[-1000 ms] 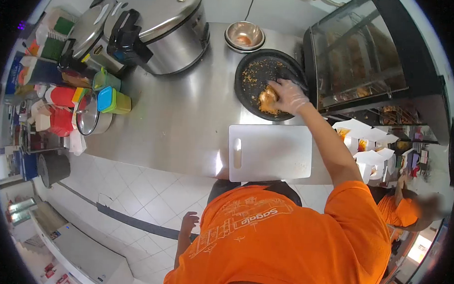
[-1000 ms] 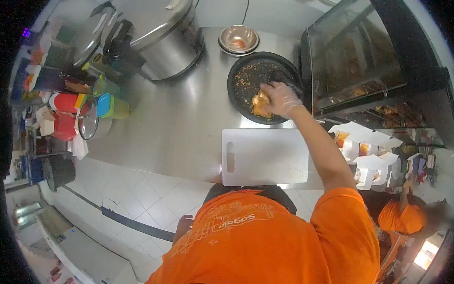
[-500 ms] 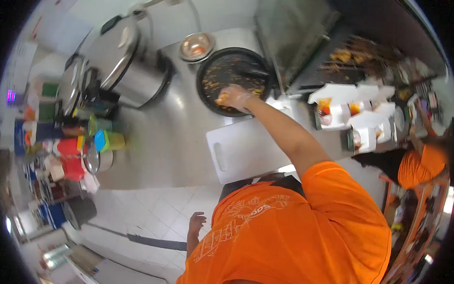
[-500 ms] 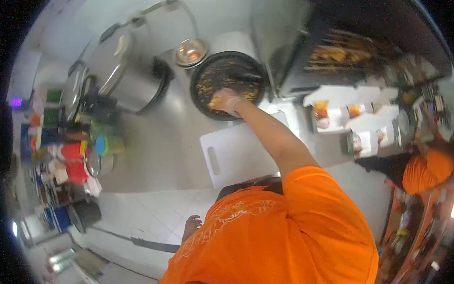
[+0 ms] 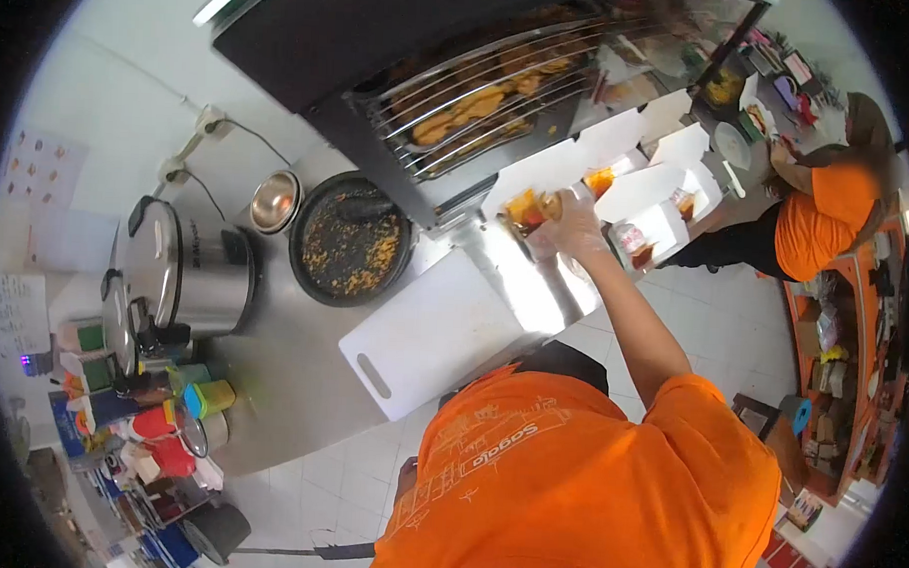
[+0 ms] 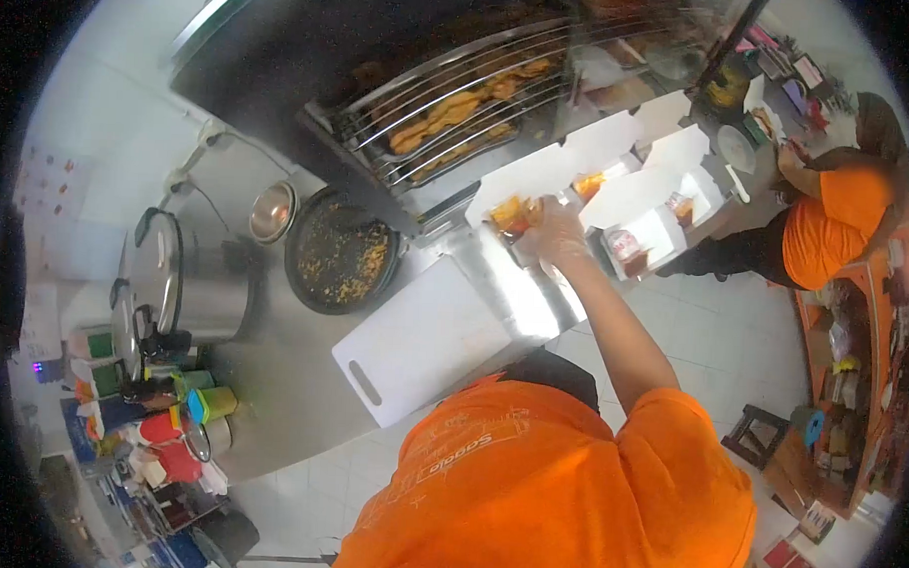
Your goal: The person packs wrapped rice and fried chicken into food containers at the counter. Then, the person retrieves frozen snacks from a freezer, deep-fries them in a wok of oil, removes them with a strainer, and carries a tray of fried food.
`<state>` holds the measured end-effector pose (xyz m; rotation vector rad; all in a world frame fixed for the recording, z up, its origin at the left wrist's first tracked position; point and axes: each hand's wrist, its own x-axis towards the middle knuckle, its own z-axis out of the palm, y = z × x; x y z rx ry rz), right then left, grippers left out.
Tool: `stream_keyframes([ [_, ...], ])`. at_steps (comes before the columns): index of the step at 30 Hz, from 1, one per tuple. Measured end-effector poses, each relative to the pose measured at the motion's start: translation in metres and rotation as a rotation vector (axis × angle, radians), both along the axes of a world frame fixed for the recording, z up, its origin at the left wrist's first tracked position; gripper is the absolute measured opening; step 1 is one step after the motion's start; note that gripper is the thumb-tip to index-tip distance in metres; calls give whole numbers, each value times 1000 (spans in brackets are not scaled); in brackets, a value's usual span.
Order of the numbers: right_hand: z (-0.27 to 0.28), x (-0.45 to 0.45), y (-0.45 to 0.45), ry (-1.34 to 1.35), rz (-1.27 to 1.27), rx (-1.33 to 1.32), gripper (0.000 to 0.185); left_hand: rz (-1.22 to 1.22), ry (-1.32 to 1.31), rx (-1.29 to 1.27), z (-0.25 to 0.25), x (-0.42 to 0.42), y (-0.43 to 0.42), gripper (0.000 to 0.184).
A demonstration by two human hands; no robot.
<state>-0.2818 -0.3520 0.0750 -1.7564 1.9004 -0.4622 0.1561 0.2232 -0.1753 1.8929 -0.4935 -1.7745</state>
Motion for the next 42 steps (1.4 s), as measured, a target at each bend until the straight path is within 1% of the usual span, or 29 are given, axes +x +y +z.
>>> stream_keyframes([
  [2,4,-7,-16,39,12,-110,45,-33,-29,-3,5,-8,-28,35],
  [3,-1,-8,-27,34,26,-241,45,-45,-45,-1,10,-12,-40,35],
  [4,-3,-7,-38,29,39,-371,44,47,-15,-25,17,-15,-54,36],
  [6,46,11,-61,-120,-51,-689,48,228,48,-73,31,-16,-84,37],
  [7,64,20,-78,-124,-99,-797,43,81,-124,-62,51,-26,-103,36],
  [8,77,27,-96,-130,-147,-905,39,89,-127,-40,61,-34,-117,36],
  [10,97,37,-125,-40,-152,-722,34,110,-134,-2,70,-43,-132,35],
  [11,101,39,-136,3,-151,-629,31,111,-102,-31,69,-43,-133,33],
  [14,77,43,-166,-192,-298,-711,29,144,-72,-60,62,-51,-122,33],
  [15,83,43,-158,-354,-342,-695,33,144,-83,-75,59,-54,-114,33],
  [17,58,40,-154,-567,-416,-849,38,196,-59,-51,58,-66,-97,34],
  [18,52,37,-139,-755,-398,-769,40,226,-48,-29,63,-73,-81,34],
  [19,46,35,-116,-942,-377,-679,42,265,-76,51,92,-88,-87,34],
  [20,45,31,-90,-951,-380,-572,41,281,-75,74,97,-94,-78,33],
  [21,45,28,-62,-956,-377,-463,41,287,-67,81,95,-96,-62,33],
  [23,32,28,-15,-1045,-148,-215,36,281,-58,81,80,-94,-26,33],
  [25,26,65,20,-1344,-249,200,37,272,-58,110,64,-90,7,33],
  [26,38,88,33,-1255,-224,383,39,273,-61,133,60,-88,19,33],
  [27,33,117,37,-1098,-99,461,37,266,-63,153,55,-85,29,33],
  [29,-12,184,34,-924,187,464,38,278,-58,200,52,-73,41,33],
  [31,-48,258,21,-471,556,-117,39,290,-71,231,54,-55,41,32],
  [32,-65,284,11,-401,628,-177,42,294,-83,242,58,-46,41,32],
  [34,-87,337,-6,-264,765,-297,47,308,-143,156,89,-29,18,32],
  [36,-51,357,-30,9,846,-297,53,374,-197,92,110,-14,2,32],
  [38,-35,370,-51,286,691,-409,60,481,-166,49,107,-2,7,31],
  [40,-51,382,-80,677,740,-195,67,589,-111,45,112,8,12,31],
  [42,-59,391,-119,541,804,17,73,579,-119,65,98,19,32,30],
])
